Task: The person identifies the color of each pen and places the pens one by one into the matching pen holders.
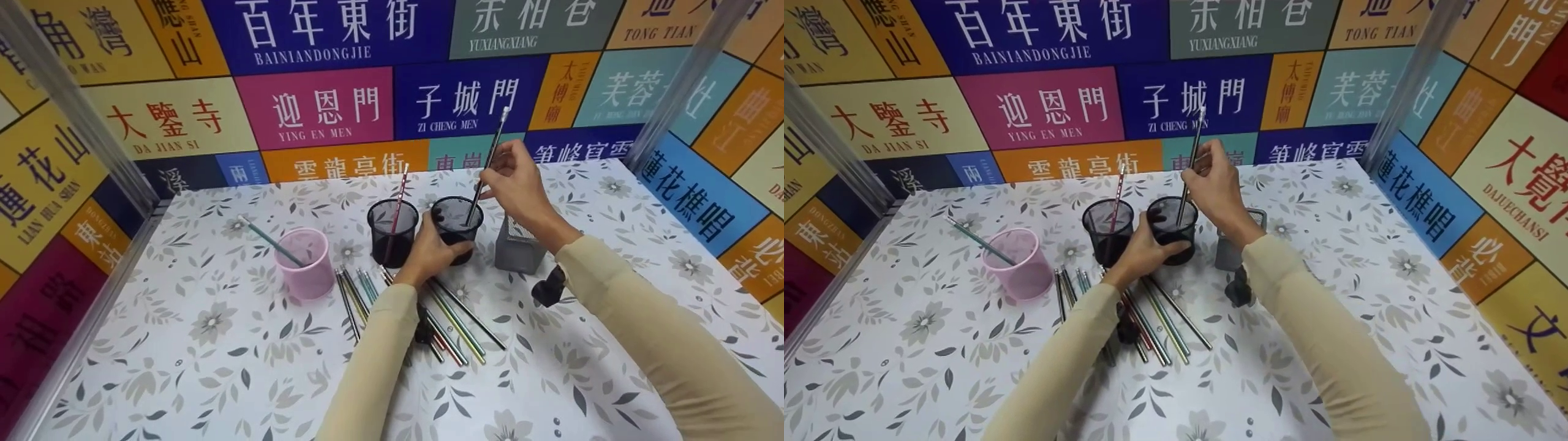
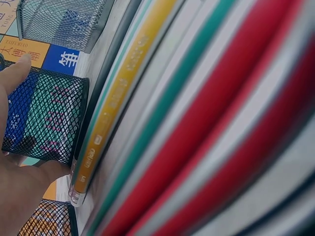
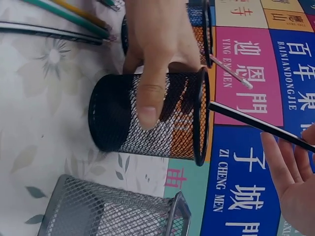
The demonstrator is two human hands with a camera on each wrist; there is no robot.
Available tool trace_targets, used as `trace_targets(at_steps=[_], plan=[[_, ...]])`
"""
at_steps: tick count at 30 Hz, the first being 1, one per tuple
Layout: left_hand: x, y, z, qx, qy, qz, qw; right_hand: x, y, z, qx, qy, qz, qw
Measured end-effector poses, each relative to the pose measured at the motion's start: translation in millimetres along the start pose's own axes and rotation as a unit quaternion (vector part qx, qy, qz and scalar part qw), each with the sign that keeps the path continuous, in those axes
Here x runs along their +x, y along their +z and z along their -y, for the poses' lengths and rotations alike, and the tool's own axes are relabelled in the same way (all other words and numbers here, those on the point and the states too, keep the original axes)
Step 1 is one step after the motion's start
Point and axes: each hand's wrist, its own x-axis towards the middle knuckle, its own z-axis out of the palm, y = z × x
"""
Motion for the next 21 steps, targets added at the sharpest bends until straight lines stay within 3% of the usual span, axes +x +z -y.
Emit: trace_targets(at_steps=[7, 15, 21], plan=[[0.4, 1.2, 0.5, -0.01, 0.009, 0.0, 0.9999, -0.4, 13.0, -8.7, 0.0, 0.008, -0.018, 1.0], [0.8, 0.2, 2.8, 0.006, 0.024, -0.002, 0.9997, -7.1, 29.9, -24.6, -0.1, 0.01, 0.007, 0.995], [1.8, -1.2, 3.8, 0.011, 0.032, 0.0, 0.9994, -10.2, 38.1, -29.5, -0.105, 0.015, 0.02, 0.994]])
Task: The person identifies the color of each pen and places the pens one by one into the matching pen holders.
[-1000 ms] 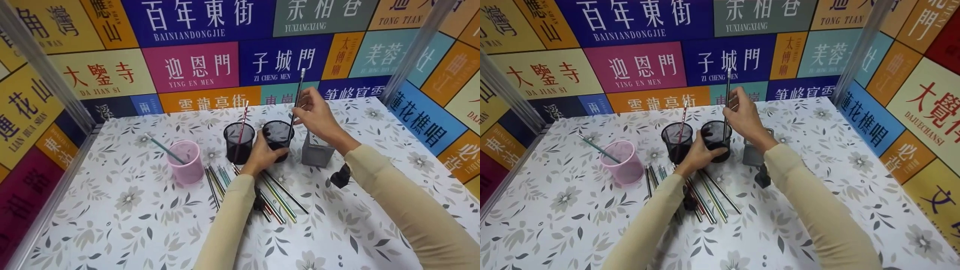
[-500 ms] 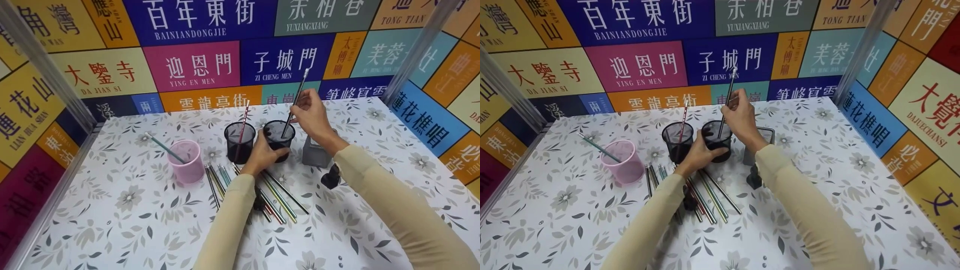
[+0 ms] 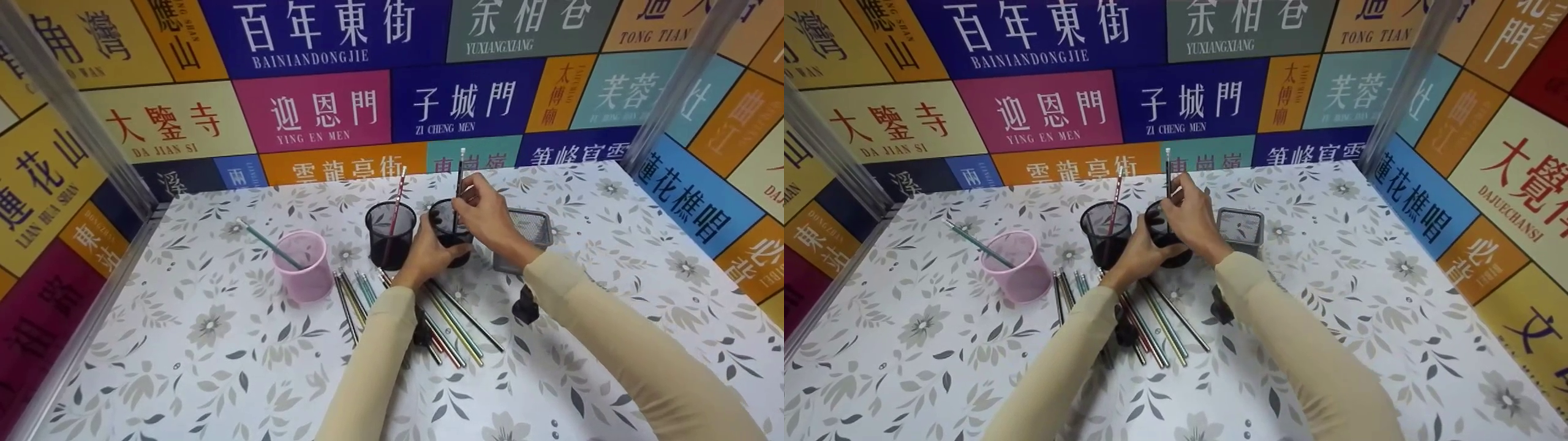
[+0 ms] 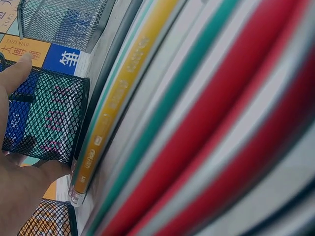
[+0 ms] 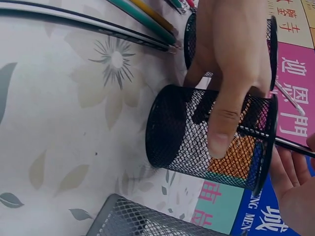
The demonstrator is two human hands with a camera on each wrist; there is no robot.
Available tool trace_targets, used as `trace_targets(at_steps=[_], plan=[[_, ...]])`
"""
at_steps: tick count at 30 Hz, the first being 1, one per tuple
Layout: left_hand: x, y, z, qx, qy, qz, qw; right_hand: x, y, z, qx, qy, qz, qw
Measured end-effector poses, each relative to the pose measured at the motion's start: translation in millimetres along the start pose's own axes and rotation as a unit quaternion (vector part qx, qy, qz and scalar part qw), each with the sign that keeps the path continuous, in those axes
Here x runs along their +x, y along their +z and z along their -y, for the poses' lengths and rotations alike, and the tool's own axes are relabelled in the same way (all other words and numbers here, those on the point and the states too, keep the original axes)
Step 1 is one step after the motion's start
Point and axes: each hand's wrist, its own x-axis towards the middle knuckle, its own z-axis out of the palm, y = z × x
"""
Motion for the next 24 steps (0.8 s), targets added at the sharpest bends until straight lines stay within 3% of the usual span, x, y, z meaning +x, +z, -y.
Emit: trace_targets(at_steps=[5, 24], plan=[[0.0, -0.6, 1.7, 0.003, 0.009, -0.006, 0.9999, -0.3, 4.9, -0.8, 0.009, 0.007, 0.008, 1.0], [-1.3, -1.1, 1.8, 0.008, 0.015, -0.001, 0.9999, 7.3, 8.4, -4.1, -0.062, 0.011, 0.05, 0.997]])
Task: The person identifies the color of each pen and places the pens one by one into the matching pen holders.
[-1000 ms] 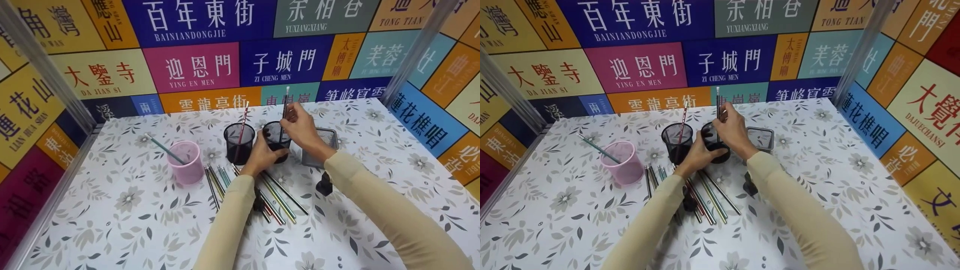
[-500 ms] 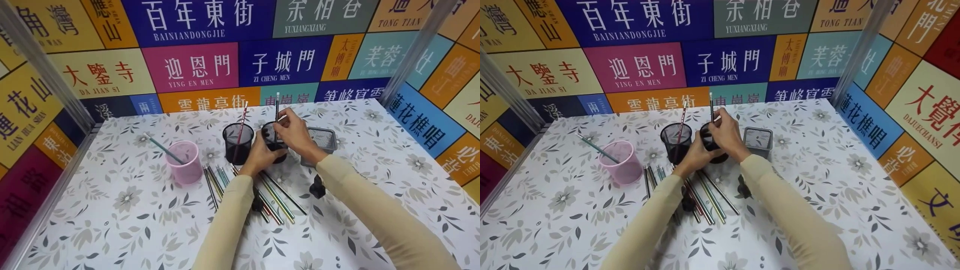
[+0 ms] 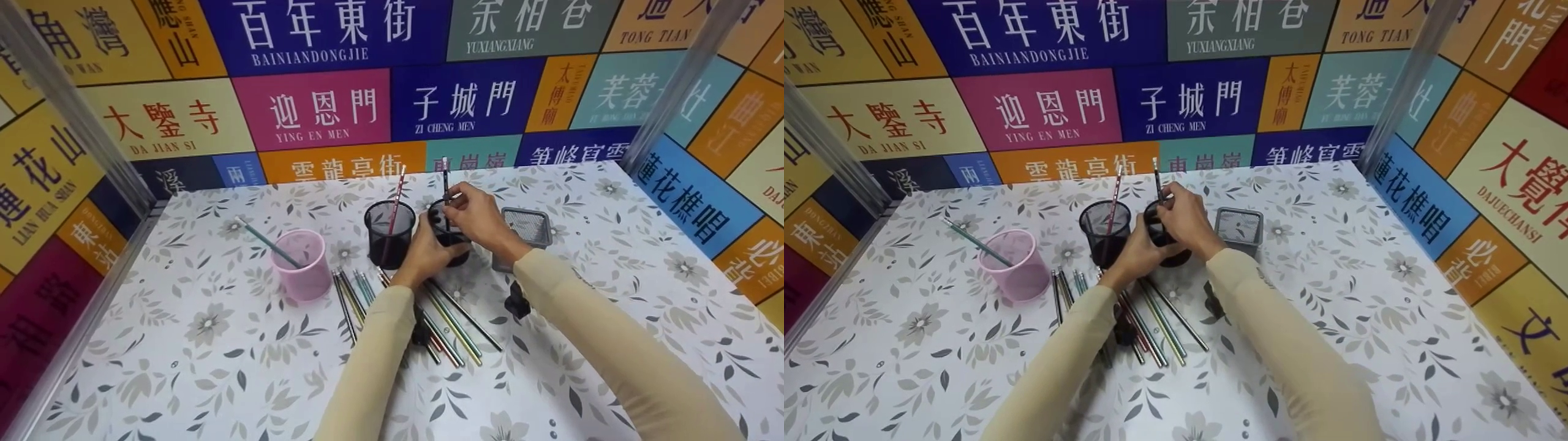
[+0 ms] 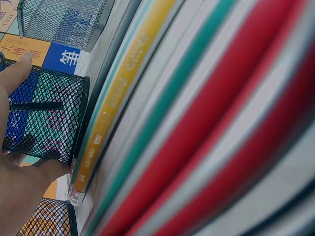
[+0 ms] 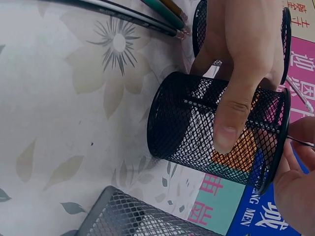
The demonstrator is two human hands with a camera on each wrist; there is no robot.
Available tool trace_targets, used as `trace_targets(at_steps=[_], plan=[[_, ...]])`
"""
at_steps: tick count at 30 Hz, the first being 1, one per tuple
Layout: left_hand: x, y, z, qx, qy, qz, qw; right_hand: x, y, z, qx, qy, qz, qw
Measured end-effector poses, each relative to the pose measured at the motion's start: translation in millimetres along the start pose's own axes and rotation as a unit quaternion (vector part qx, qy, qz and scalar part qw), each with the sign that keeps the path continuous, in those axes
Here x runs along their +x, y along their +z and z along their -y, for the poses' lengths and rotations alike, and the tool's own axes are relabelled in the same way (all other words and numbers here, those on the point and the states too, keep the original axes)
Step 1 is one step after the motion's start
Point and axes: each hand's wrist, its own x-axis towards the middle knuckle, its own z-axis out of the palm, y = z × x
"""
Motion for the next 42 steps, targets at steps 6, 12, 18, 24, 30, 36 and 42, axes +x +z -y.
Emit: trace_targets(at_steps=[6, 12, 18, 24, 30, 36, 42], plan=[[0.3, -0.4, 0.1, 0.005, 0.003, 0.0, 1.0, 2.5, 1.2, 1.4, -0.025, -0.002, 0.013, 1.0], [-0.7, -0.8, -0.1, 0.006, 0.014, 0.004, 0.9999, 3.4, 0.7, 0.8, -0.055, -0.011, 0.026, 0.998], [-0.7, -1.4, 1.8, 0.005, 0.012, 0.007, 0.9999, 6.0, 2.3, 4.5, -0.07, 0.003, 0.049, 0.996], [0.6, -0.5, 2.2, 0.002, 0.024, 0.003, 0.9997, 8.9, 5.5, 6.5, -0.072, 0.005, 0.053, 0.996], [1.9, -0.8, 0.3, 0.008, 0.025, 0.006, 0.9996, 11.3, 6.3, 5.2, -0.085, 0.009, 0.052, 0.995], [1.8, -2.4, -0.7, 0.005, 0.015, 0.012, 0.9998, 12.2, 8.0, 5.5, -0.087, 0.011, 0.05, 0.995], [1.3, -3.1, 1.6, 0.005, 0.013, 0.012, 0.9998, 11.7, 12.4, 4.1, -0.091, 0.005, 0.038, 0.995]])
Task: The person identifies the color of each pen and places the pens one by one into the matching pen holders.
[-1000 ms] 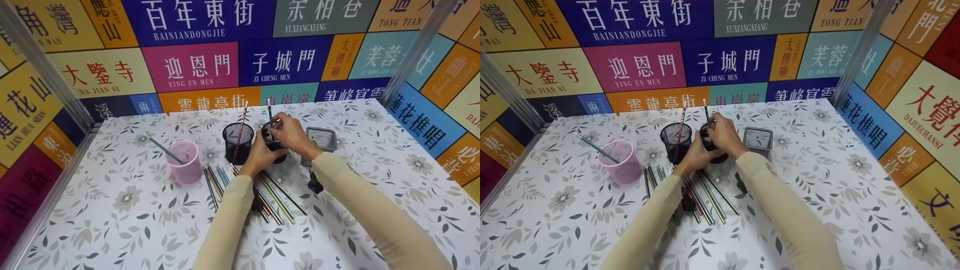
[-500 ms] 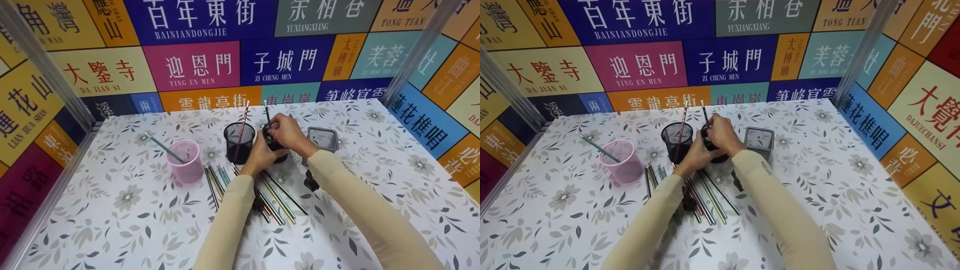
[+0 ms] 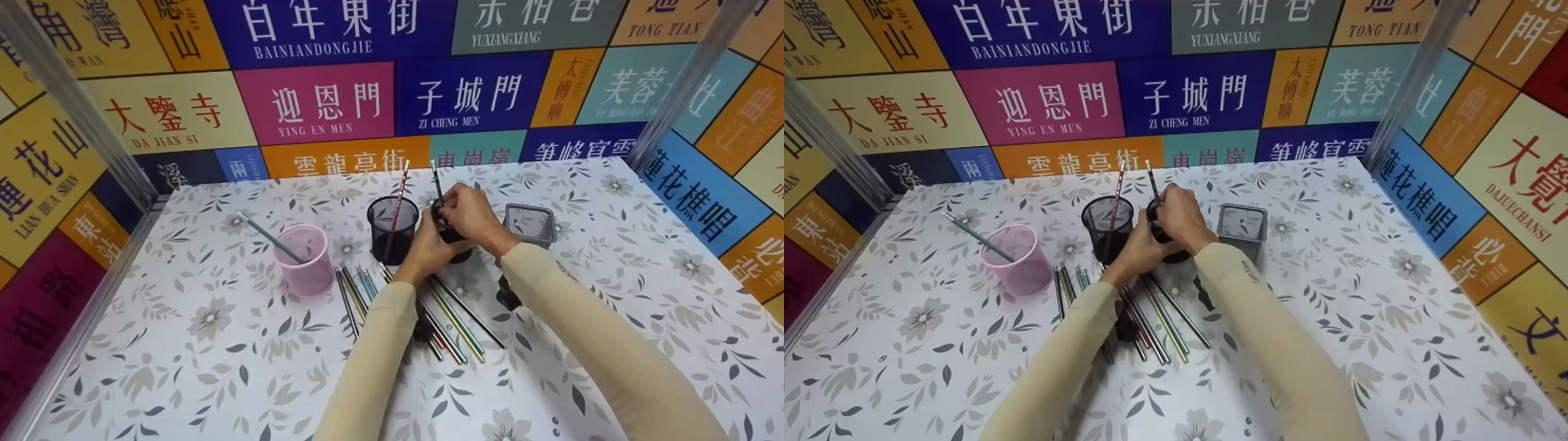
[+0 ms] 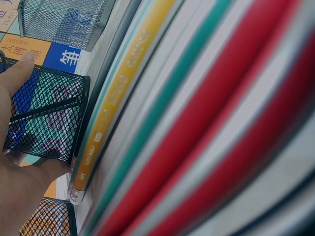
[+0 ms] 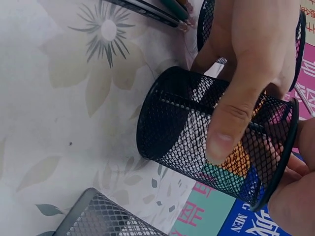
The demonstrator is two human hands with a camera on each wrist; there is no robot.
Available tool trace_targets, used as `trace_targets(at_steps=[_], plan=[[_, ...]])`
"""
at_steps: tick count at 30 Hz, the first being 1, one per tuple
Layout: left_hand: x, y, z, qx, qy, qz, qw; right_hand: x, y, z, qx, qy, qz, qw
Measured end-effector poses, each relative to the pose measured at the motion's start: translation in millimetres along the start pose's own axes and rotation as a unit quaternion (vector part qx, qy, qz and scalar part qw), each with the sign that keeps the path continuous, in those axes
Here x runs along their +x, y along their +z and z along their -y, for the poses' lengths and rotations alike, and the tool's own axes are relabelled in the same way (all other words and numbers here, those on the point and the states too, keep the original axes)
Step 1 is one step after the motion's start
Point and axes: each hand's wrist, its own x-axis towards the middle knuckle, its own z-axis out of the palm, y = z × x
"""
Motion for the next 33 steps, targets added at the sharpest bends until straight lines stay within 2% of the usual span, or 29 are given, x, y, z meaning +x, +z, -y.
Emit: trace_targets(at_steps=[8, 14, 19, 26, 33], plan=[[1.2, 1.1, 0.6, 0.003, 0.001, -0.001, 1.0, -1.5, 0.5, 0.3, -0.005, -0.003, -0.019, 1.0], [0.4, 0.8, 0.0, -0.006, -0.015, 0.003, 0.9999, -1.2, 1.3, 0.1, -0.008, -0.004, -0.024, 1.0], [-0.5, 1.6, 0.7, -0.013, -0.019, 0.002, 0.9997, -1.8, 0.7, -0.6, 0.012, 0.008, -0.018, 1.0], [-1.9, 4.5, 0.0, -0.023, -0.025, 0.001, 0.9994, -3.4, -10.0, -2.3, 0.02, -0.007, -0.045, 0.999], [-1.5, 4.4, 0.5, -0.017, -0.03, -0.019, 0.9992, -7.5, -23.5, -3.8, 0.02, -0.021, -0.045, 0.999]])
